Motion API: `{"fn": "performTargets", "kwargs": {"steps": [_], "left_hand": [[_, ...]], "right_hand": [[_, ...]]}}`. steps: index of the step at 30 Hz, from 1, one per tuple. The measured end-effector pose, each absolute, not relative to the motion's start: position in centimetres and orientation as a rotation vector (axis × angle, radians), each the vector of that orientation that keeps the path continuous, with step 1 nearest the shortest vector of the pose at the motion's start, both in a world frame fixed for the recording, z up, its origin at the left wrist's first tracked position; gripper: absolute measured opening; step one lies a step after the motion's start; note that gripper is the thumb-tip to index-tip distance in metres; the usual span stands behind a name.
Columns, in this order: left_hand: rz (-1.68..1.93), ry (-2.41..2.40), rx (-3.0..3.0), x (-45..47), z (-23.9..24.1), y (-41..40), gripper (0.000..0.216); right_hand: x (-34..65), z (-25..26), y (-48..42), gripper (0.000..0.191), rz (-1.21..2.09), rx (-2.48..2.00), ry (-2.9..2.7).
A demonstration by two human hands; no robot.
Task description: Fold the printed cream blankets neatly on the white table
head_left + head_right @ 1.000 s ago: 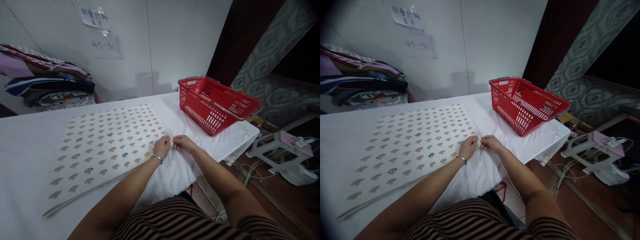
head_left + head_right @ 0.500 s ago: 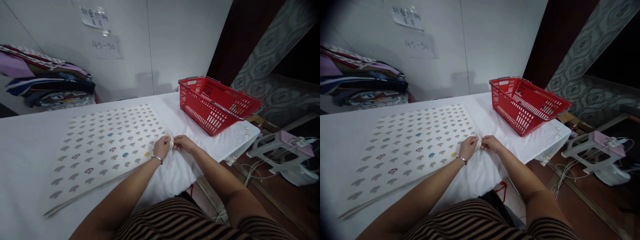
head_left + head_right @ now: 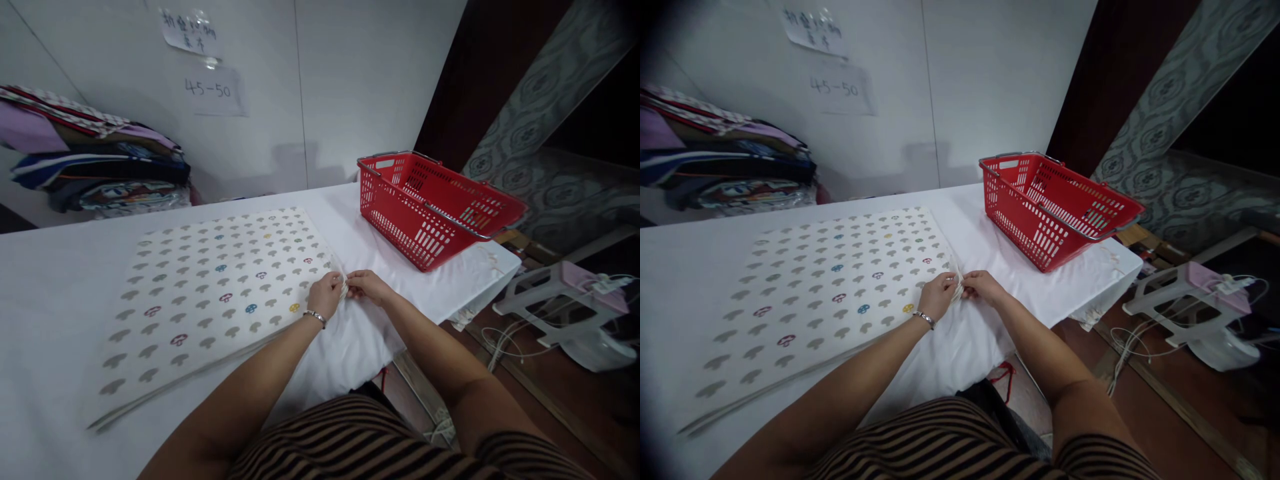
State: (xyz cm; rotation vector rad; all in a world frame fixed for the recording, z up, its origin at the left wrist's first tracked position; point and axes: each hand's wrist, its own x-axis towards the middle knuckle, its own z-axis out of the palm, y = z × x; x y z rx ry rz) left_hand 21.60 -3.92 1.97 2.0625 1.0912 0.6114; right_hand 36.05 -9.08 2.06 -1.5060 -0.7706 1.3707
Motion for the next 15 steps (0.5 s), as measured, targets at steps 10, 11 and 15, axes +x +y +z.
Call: {"fn": "performTargets", "kwargs": {"steps": [10, 11, 15], "left_hand": [[0.597, 1.112, 2.01, 21.68, 1.78, -3.54, 0.027], [0.591, 1.11, 2.014, 21.66, 1.76, -3.52, 0.027], [0.514, 1.075, 2.262, 21.51, 2.01, -3.86, 0.028]], "right_hand": [[36.02, 2.17, -9.0, 0.011, 1.398, -1.516, -0.761], [35.99, 2.2, -8.99, 0.011, 1.401, -1.511, -0.755], [35.95, 2.13, -8.96, 0.009, 1.388, -1.512, -0.747]]}}
